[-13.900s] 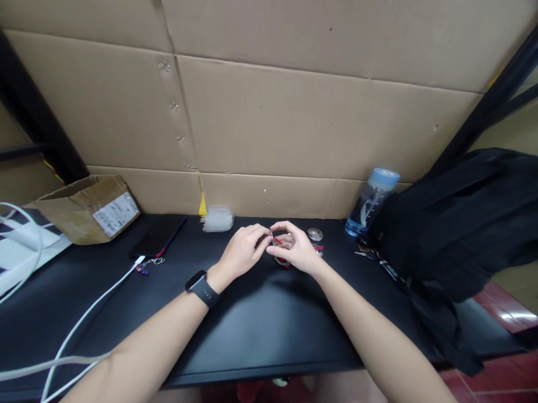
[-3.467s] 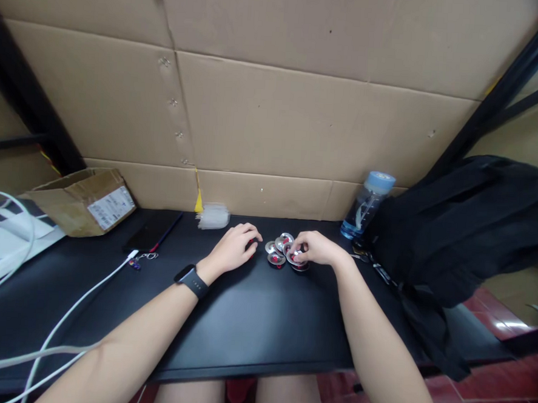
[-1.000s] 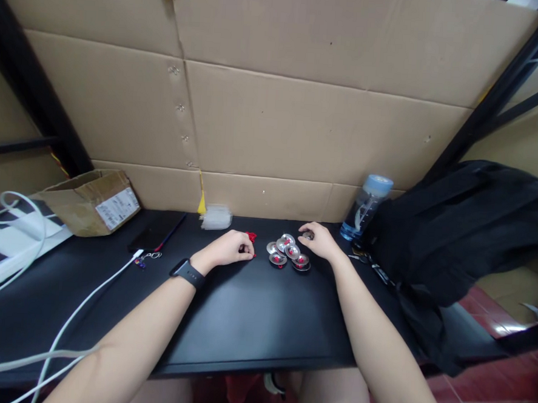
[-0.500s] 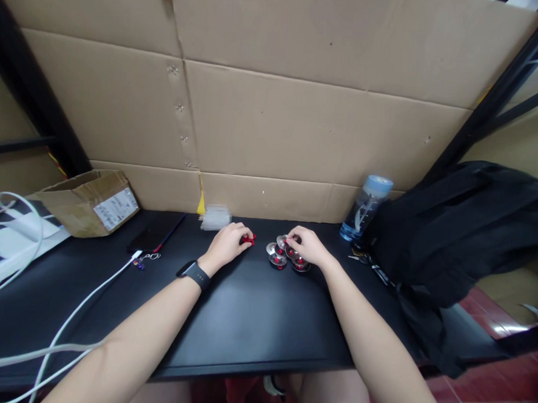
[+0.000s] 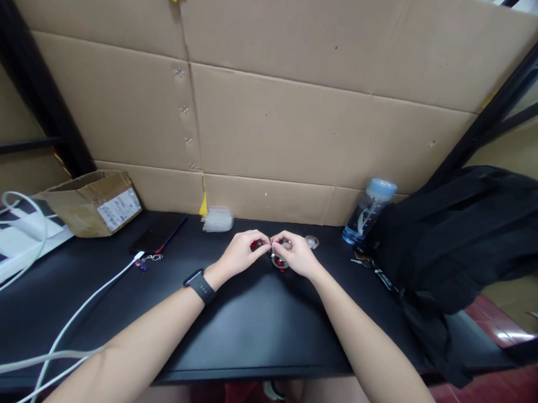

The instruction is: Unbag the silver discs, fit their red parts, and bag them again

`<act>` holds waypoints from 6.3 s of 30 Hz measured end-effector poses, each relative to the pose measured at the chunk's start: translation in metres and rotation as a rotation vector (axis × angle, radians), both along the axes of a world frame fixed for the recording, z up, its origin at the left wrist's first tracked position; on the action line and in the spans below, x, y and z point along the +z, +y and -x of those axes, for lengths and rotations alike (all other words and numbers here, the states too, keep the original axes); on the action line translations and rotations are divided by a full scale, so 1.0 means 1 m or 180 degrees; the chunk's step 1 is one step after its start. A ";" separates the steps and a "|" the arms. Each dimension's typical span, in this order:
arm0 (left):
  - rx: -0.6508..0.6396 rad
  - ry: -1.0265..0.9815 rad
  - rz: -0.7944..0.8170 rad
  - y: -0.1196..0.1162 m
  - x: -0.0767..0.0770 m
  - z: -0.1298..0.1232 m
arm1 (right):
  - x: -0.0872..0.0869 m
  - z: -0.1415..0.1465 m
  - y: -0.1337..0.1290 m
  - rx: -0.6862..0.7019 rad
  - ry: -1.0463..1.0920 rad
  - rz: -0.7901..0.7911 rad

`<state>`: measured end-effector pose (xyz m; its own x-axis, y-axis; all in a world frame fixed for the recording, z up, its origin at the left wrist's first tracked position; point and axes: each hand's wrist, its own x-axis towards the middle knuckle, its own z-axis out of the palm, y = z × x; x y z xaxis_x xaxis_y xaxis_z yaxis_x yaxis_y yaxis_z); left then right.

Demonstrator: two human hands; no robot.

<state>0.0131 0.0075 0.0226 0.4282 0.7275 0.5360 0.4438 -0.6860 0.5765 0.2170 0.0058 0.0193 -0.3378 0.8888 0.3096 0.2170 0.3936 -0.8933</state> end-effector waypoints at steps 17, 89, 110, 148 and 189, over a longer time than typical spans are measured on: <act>0.0039 -0.0227 0.0279 -0.001 -0.003 0.000 | -0.002 0.000 -0.001 0.0399 0.0466 0.0337; 0.0352 0.0904 -0.0761 -0.004 -0.001 -0.001 | 0.004 -0.001 0.002 -0.0016 0.0708 0.0241; 0.0177 0.0217 -0.0458 -0.002 0.000 -0.001 | -0.001 0.002 0.002 0.0334 0.0757 0.0267; 0.1409 0.1819 -0.0151 0.025 0.004 0.041 | -0.011 -0.085 0.046 -0.1907 -0.1758 -0.0819; -0.0024 0.0832 -0.0585 -0.013 0.004 -0.008 | 0.004 -0.029 0.017 0.0100 -0.0734 -0.0535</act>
<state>0.0213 -0.0059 0.0269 0.5738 0.6250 0.5293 0.5551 -0.7720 0.3097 0.2462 0.0230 0.0231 -0.4430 0.8195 0.3636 0.3923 0.5418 -0.7433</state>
